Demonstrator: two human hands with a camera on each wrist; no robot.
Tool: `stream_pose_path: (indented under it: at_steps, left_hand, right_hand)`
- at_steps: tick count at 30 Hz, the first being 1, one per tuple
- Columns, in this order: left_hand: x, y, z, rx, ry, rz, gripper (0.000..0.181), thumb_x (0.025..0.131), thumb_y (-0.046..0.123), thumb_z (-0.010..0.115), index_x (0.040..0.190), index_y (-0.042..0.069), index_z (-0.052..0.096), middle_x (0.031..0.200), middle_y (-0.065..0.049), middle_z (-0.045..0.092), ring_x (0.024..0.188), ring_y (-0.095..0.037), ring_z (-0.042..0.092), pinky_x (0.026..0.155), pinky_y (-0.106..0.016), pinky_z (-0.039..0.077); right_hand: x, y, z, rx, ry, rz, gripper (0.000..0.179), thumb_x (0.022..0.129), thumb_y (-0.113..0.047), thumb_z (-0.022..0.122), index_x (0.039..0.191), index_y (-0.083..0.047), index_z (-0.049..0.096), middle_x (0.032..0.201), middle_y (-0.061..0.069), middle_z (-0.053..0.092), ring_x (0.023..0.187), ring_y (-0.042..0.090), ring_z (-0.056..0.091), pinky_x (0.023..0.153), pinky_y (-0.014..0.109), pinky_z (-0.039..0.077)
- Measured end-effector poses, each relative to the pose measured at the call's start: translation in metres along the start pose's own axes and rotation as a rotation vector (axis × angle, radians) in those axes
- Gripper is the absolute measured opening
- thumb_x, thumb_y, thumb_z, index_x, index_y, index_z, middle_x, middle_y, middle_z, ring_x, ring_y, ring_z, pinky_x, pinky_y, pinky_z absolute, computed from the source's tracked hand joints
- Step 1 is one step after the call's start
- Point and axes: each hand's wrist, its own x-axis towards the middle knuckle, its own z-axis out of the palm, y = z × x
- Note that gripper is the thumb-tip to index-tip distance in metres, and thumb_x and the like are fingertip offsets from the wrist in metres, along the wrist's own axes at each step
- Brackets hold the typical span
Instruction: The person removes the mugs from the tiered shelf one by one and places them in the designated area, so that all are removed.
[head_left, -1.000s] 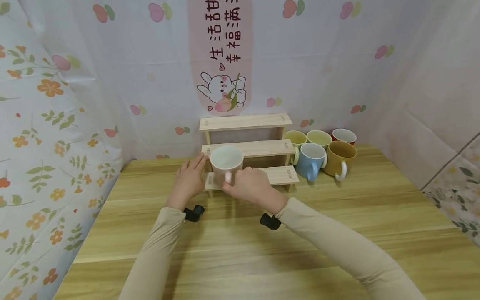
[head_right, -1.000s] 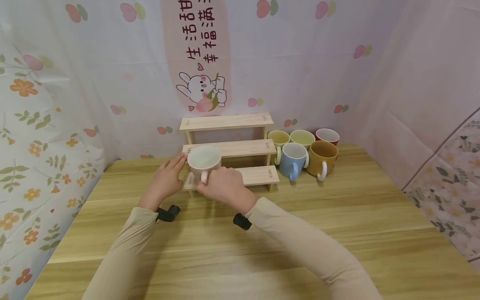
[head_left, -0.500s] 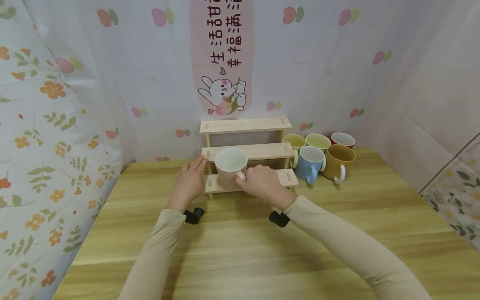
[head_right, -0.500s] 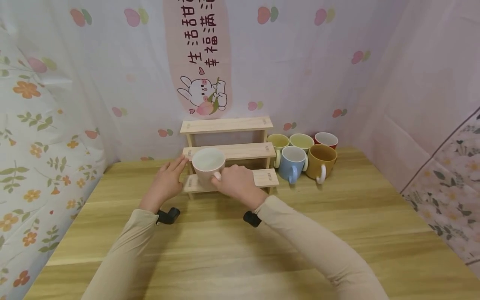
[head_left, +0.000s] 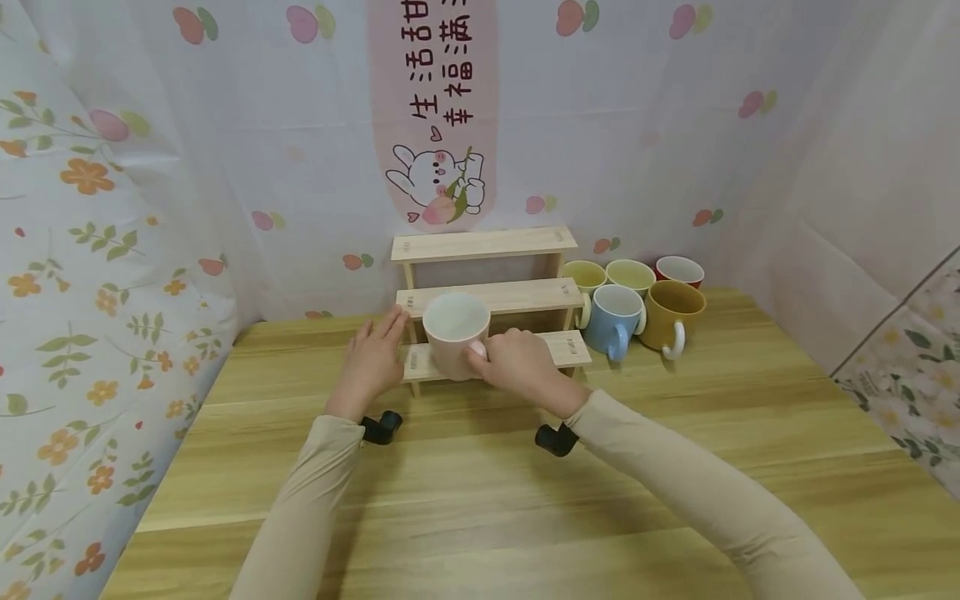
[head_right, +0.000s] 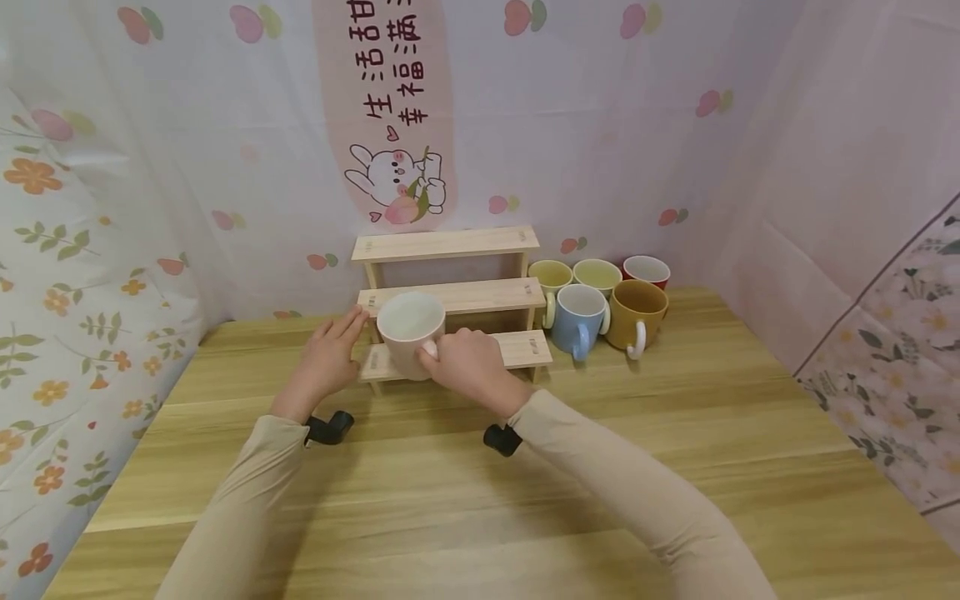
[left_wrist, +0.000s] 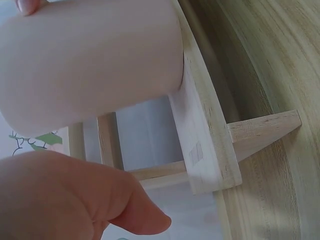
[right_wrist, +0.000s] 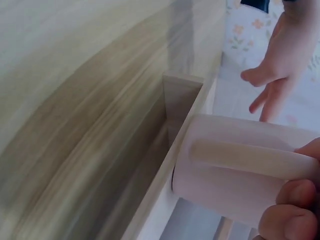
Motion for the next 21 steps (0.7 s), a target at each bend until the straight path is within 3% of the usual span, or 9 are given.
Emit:
stream_pose_path:
  at_steps: [5,13,21]
  left_hand:
    - [0.000,-0.001,0.000,-0.011,-0.009,-0.002,0.074,0.086,0.000,0.051,0.153,0.011,0.022,0.161,-0.007,0.015,0.139,-0.052,0.018,0.110,-0.067,0.018]
    - [-0.001,-0.003,0.001,-0.009,-0.008,-0.003,0.073,0.087,0.000,0.050,0.153,0.011,0.022,0.161,-0.007,0.016,0.139,-0.052,0.017,0.111,-0.067,0.018]
    - [-0.001,-0.002,-0.002,-0.001,-0.020,-0.001,0.075,0.088,0.003,0.053,0.154,0.012,0.020,0.161,-0.006,0.014,0.140,-0.051,0.017,0.111,-0.065,0.018]
  right_hand:
    - [-0.010,0.004,0.000,0.051,0.060,-0.019,0.050,0.093,-0.037,0.052,0.050,-0.018,0.037,0.044,-0.007,0.033,0.042,0.010,0.036,0.038,0.022,0.023]
    - [-0.037,0.009,-0.017,0.109,0.090,0.006,0.050,0.091,-0.034,0.053,0.047,-0.018,0.034,0.043,-0.008,0.032,0.043,0.012,0.037,0.041,0.023,0.024]
    - [-0.065,0.027,-0.027,0.156,0.160,0.024,0.049,0.089,-0.028,0.058,0.047,-0.015,0.038,0.044,-0.007,0.034,0.044,0.010,0.036,0.043,0.022,0.027]
